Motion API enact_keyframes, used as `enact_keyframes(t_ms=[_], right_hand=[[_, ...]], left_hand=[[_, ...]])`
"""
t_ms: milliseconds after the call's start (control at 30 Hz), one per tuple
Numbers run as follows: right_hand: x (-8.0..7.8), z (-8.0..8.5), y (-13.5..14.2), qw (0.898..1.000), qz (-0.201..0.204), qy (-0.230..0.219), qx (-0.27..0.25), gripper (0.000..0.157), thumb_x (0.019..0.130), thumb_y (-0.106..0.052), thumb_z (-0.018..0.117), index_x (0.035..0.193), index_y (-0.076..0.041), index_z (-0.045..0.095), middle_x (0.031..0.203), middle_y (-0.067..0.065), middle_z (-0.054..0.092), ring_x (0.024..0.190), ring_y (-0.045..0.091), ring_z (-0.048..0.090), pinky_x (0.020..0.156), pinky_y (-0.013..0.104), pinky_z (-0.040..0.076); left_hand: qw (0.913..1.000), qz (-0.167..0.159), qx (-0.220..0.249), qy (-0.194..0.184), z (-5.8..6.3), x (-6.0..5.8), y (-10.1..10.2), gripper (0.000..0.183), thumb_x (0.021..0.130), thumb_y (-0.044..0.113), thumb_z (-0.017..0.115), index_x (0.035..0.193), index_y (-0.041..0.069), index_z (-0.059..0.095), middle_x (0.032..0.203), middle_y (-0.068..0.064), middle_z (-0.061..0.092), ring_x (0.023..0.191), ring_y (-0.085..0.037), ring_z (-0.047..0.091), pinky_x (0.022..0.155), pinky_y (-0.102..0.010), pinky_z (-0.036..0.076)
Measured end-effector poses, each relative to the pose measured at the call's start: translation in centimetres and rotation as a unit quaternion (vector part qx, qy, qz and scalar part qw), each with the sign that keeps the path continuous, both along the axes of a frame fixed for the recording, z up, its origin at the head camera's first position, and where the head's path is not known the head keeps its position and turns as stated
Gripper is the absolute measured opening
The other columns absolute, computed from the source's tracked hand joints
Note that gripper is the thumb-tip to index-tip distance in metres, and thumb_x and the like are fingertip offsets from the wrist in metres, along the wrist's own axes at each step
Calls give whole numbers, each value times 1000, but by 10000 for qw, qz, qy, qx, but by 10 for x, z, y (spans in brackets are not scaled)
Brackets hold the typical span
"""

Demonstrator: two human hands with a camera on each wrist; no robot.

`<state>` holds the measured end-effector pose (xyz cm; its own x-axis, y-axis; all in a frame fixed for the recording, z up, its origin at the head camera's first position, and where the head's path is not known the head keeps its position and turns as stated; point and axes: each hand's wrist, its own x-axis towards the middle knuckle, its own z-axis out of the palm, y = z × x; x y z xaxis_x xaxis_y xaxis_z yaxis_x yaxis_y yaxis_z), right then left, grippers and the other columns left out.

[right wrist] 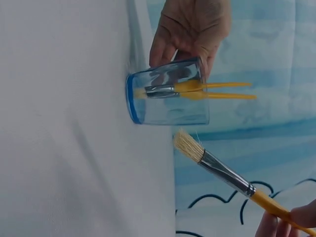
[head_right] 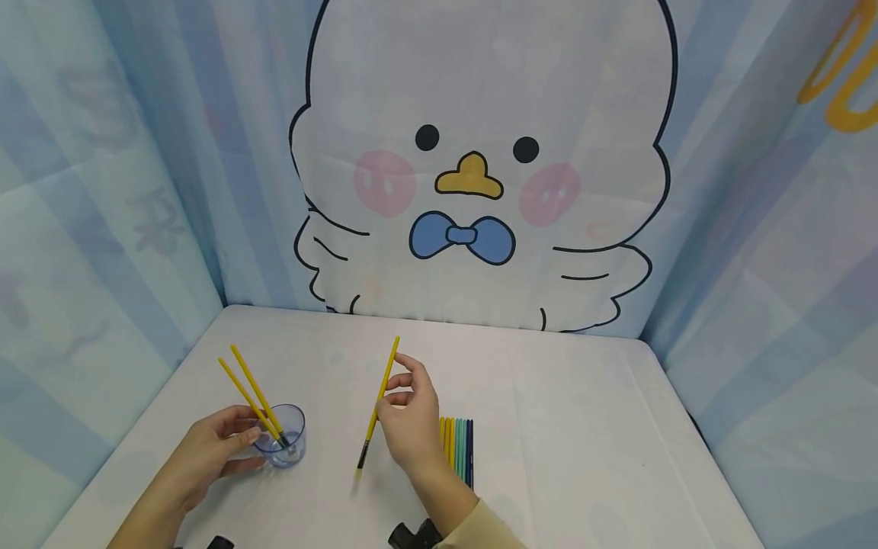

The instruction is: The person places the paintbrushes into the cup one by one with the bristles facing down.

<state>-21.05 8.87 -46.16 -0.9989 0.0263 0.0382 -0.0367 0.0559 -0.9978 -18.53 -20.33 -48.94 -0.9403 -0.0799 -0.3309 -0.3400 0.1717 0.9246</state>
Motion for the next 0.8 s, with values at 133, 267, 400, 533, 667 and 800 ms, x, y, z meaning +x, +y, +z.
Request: enact_keyframes(t_ms=[133,267,400,533,667,800], right_hand=[[1,2,-11,9999,39,112,-79,68,93,9,67,151,-23,55,114,13,58,93,21,66,78,25,68],[2,6,-22,9988,13,337,-369,69,92,12,66,150,-25,56,116,13,58,95,22,64,80,25,69],[5,10,-32,9956,-31,649,-678,70,93,14,67,149,-26,56,118,13,58,98,22,64,83,26,70],[5,15,-42,9930,-21,868,-803,68,93,14,68,149,-23,56,119,13,59,101,22,64,85,26,70],[4,17,-53,9912,15,982,-888,67,92,15,68,148,-21,56,117,13,60,101,22,64,84,24,69],[3,19,-63,9884,-50,1175,-960,66,91,15,68,146,-20,58,116,14,60,102,24,64,83,22,68]], left_hand=[[10000,-7,-11,13,1,0,0,42,107,6,63,146,-6,54,134,-23,62,109,-21,70,86,-39,72],[10000,-1,31,9,1,1,0,41,107,5,63,146,-6,54,133,-23,63,107,-20,70,86,-39,72],[10000,5,70,-9,1,1,0,42,108,5,63,147,-7,54,132,-22,63,106,-19,70,86,-39,72],[10000,-17,55,28,1,1,-1,42,108,5,62,147,-7,53,132,-23,62,107,-21,70,86,-39,72],[10000,-12,4,52,1,1,-1,43,107,4,63,147,-7,53,133,-24,61,109,-23,70,86,-39,72],[10000,-17,10,63,1,1,-1,43,107,5,63,148,-7,53,134,-25,60,110,-23,70,86,-40,72]])
